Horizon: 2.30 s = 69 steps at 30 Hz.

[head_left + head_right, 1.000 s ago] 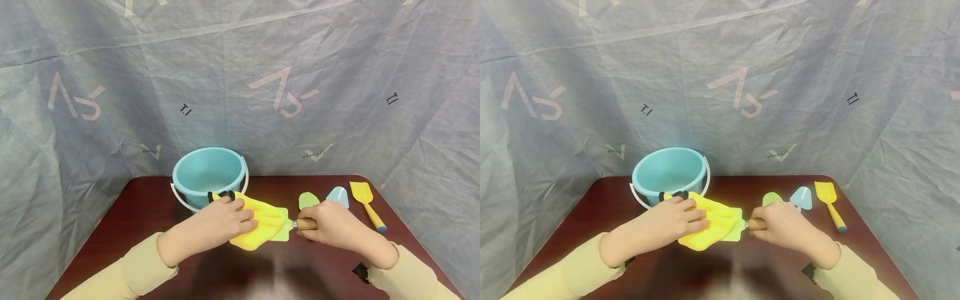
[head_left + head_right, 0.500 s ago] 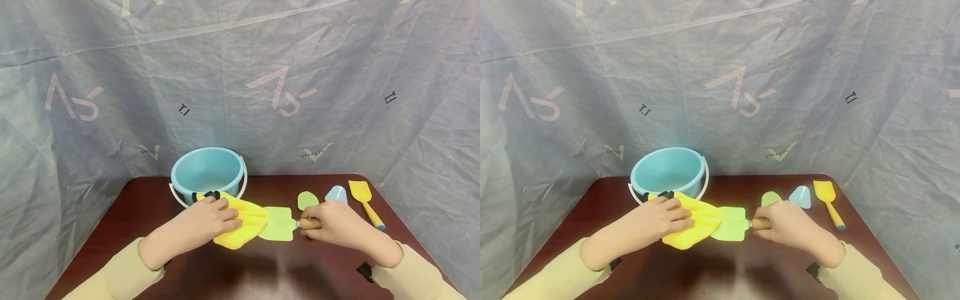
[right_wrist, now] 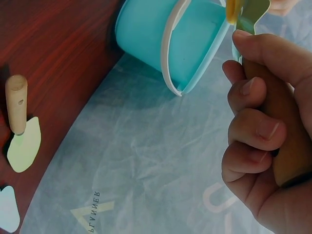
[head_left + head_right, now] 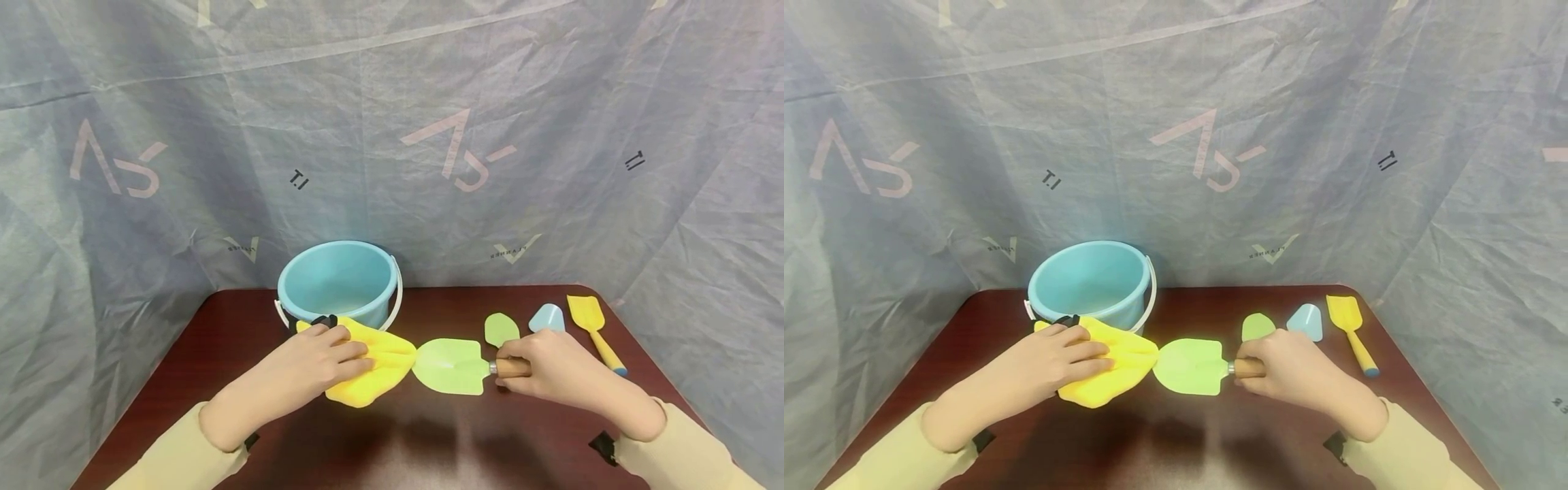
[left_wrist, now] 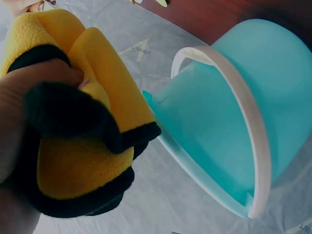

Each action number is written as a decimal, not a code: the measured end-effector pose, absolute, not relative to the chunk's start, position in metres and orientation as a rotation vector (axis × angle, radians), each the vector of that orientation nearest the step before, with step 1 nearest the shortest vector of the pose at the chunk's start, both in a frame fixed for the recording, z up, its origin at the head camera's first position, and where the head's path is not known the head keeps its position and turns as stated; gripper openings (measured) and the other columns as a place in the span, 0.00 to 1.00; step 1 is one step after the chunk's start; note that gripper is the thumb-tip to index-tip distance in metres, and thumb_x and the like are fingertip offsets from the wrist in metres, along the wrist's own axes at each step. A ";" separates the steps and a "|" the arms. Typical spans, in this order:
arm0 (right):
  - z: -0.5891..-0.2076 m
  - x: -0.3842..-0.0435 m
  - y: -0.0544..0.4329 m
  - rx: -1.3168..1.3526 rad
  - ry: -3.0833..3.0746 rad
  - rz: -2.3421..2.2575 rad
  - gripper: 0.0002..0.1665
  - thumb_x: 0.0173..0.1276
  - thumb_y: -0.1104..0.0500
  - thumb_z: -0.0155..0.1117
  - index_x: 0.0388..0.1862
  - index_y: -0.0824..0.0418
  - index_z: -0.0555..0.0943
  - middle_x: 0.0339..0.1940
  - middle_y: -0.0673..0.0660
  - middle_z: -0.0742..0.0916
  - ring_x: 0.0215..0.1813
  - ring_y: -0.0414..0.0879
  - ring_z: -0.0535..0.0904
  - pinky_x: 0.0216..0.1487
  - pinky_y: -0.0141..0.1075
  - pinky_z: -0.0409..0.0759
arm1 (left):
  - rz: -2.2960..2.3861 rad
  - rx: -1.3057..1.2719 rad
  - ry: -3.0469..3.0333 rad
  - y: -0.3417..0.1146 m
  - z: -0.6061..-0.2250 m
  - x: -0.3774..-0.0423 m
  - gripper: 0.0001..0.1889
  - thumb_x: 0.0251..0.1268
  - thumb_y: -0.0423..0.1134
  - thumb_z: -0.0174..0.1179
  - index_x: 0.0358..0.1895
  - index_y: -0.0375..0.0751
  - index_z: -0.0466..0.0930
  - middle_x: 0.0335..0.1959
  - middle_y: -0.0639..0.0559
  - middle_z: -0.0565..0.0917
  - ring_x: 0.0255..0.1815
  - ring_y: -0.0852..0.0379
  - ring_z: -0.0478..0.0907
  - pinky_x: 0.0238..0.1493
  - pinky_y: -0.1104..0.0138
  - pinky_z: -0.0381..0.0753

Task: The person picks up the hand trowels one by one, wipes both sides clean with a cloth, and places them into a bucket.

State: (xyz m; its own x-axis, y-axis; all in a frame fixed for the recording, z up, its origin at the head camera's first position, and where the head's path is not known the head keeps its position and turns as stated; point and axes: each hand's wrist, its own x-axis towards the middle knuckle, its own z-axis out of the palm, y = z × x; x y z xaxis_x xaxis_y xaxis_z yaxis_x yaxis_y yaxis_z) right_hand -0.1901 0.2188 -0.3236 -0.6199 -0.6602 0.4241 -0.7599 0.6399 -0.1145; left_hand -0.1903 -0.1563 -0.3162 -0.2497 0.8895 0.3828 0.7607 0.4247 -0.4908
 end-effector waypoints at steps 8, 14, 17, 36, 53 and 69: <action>-0.319 -0.186 0.219 1.061 -2.539 0.387 0.22 0.43 0.61 0.72 0.18 0.39 0.68 0.17 0.32 0.55 0.21 0.25 0.49 0.19 0.20 0.52 | 0.201 -1.342 -2.165 -0.174 -0.322 -0.190 0.27 0.41 0.26 0.65 0.49 0.53 0.80 0.44 0.61 0.80 0.41 0.56 0.73 0.40 0.66 0.75; -0.318 -0.185 0.221 1.029 -2.545 0.340 0.17 0.41 0.60 0.71 0.20 0.39 0.73 0.15 0.31 0.58 0.20 0.26 0.51 0.16 0.22 0.55 | 0.077 -1.282 -2.229 -0.189 -0.320 -0.187 0.30 0.39 0.24 0.67 0.51 0.53 0.80 0.47 0.59 0.80 0.45 0.56 0.73 0.40 0.63 0.77; -0.319 -0.186 0.222 1.019 -2.552 0.339 0.16 0.42 0.60 0.71 0.22 0.39 0.76 0.14 0.31 0.61 0.19 0.26 0.53 0.16 0.22 0.56 | 0.032 -1.265 -2.204 -0.193 -0.317 -0.187 0.31 0.37 0.23 0.68 0.51 0.52 0.81 0.47 0.57 0.80 0.45 0.56 0.73 0.39 0.62 0.77; -0.327 -0.193 0.216 1.108 -2.541 0.430 0.19 0.44 0.58 0.75 0.20 0.40 0.72 0.15 0.32 0.58 0.19 0.25 0.52 0.18 0.21 0.57 | 0.063 -1.323 -2.068 -0.165 -0.272 -0.185 0.27 0.46 0.28 0.67 0.54 0.49 0.78 0.50 0.58 0.81 0.47 0.54 0.74 0.41 0.65 0.75; -0.329 -0.196 0.204 1.100 -2.588 0.391 0.17 0.45 0.55 0.75 0.19 0.40 0.73 0.15 0.32 0.57 0.19 0.27 0.51 0.17 0.21 0.54 | 0.151 -1.451 -1.892 -0.120 -0.273 -0.192 0.20 0.50 0.31 0.66 0.49 0.50 0.80 0.43 0.61 0.82 0.42 0.58 0.75 0.36 0.71 0.71; -0.323 -0.194 0.194 1.109 -2.597 0.412 0.15 0.46 0.57 0.75 0.22 0.40 0.76 0.14 0.32 0.61 0.19 0.27 0.55 0.17 0.23 0.59 | 0.274 -1.465 -1.957 -0.106 -0.285 -0.192 0.20 0.53 0.29 0.62 0.49 0.53 0.79 0.42 0.62 0.80 0.39 0.58 0.71 0.32 0.71 0.66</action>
State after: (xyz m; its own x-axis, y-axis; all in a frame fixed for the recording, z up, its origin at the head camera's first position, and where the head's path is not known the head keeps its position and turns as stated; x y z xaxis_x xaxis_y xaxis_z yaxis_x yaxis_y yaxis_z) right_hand -0.1942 0.1942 -0.3226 -0.6629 -0.6518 0.3683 -0.7338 0.6632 -0.1471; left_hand -0.1920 -0.1059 -0.2848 -0.1464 0.9120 0.3832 0.7717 0.3476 -0.5325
